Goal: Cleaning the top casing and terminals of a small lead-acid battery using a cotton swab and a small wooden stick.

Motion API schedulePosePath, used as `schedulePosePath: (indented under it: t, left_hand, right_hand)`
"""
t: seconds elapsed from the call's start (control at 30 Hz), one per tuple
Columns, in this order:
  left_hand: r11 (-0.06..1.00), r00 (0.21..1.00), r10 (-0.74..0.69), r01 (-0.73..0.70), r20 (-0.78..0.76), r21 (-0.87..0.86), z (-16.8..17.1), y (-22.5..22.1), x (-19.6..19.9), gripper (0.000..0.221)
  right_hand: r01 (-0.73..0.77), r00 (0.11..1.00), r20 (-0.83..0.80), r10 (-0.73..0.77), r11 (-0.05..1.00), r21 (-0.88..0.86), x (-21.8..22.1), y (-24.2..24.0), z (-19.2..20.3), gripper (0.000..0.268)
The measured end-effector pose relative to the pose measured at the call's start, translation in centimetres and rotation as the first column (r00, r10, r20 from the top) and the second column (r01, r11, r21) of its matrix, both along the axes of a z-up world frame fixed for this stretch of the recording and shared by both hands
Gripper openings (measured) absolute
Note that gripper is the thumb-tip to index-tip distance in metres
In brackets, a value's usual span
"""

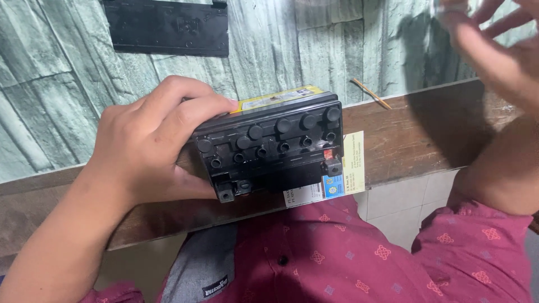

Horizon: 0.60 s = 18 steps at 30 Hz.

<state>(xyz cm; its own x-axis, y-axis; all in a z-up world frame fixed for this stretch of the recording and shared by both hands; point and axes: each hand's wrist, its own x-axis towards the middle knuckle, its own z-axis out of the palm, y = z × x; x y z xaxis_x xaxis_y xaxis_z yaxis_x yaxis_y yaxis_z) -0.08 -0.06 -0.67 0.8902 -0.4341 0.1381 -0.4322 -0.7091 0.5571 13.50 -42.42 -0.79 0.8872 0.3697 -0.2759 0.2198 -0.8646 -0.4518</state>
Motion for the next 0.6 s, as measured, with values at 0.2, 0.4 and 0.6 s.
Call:
schedulePosePath:
  t: [0.2, 0.4, 0.6]
  left_hand:
    - [1.0, 1.0, -0.016, 0.016, -0.021, -0.007, 0.1, 0.1, 0.1, 0.071]
    - [1.0, 1.0, -0.013, 0.013, -0.024, -0.009, 0.5, 0.1, 0.3, 0.069]
    - [1.0, 0.999, -0.016, 0.015, -0.028, -0.018, 0.7, 0.1, 0.2, 0.065]
  right_hand:
    - [-0.661, 0.751, 0.17, 0.639, 0.724, 0.198, -2.7, 6.4, 7.8, 0.032]
    - [-0.778, 0.617, 0.24, 0.75, 0.627, 0.041, -5.5, 9.8, 10.7, 0.033]
    - [-0.846, 0.503, 0.344, 0.793, 0.533, 0.007, -5.9, 11.7, 10.9, 0.036]
